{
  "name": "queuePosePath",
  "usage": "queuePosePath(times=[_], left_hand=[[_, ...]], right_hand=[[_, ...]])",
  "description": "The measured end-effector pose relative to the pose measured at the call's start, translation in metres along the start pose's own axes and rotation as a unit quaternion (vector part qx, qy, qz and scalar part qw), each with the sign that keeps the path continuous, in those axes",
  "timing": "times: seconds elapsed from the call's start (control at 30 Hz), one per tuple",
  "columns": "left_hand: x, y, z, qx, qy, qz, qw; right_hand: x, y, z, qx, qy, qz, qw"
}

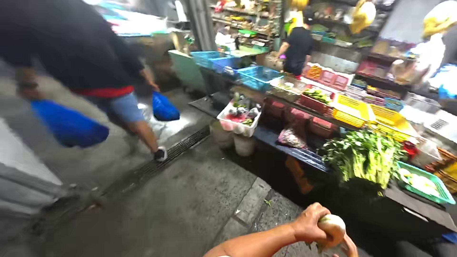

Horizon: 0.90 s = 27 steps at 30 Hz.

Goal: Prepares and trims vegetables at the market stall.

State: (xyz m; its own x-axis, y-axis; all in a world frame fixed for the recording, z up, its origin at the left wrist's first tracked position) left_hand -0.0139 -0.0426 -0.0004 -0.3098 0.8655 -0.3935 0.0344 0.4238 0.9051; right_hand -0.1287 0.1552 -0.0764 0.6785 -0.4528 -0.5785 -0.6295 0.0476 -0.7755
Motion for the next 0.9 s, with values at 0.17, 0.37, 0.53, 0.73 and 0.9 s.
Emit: queuePosePath(times=[0.17,0.37,0.53,0.73,0.9], left_hand=[[-0.162,-0.039,0.064,-0.037,0.225,0.074,0.971],[-0.282,-0.074,0.165,-0.094,0.466,0.226,0.850],[-0.342,-0.117,0.199,-0.074,0.617,0.265,0.737],[-0.448,-0.174,0.214,-0.120,0.688,0.176,0.694],[-0.561,-0.197,0.196,-0.153,0.686,0.126,0.700]], right_hand=[[0.134,-0.097,-0.180,-0.014,-0.137,-0.205,0.969],[0.247,-0.192,-0.316,-0.073,-0.385,-0.143,0.909],[0.344,-0.247,-0.389,-0.152,-0.468,-0.036,0.870],[0.445,-0.272,-0.495,-0.234,-0.502,-0.122,0.823],[0.504,-0.310,-0.616,-0.247,-0.559,-0.137,0.779]])
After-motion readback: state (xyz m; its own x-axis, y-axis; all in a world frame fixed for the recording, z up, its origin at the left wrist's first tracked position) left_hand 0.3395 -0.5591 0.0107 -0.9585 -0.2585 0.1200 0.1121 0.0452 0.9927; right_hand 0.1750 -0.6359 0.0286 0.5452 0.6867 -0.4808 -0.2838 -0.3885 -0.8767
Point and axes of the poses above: each hand's wrist, its own z-axis away from the middle knuckle, its own x-axis out of the palm, y = z × x, the point moved 3 cm from there along -z, towards the middle knuckle, and after that the axes turned 6 degrees about -y, right-handed, at the moved point
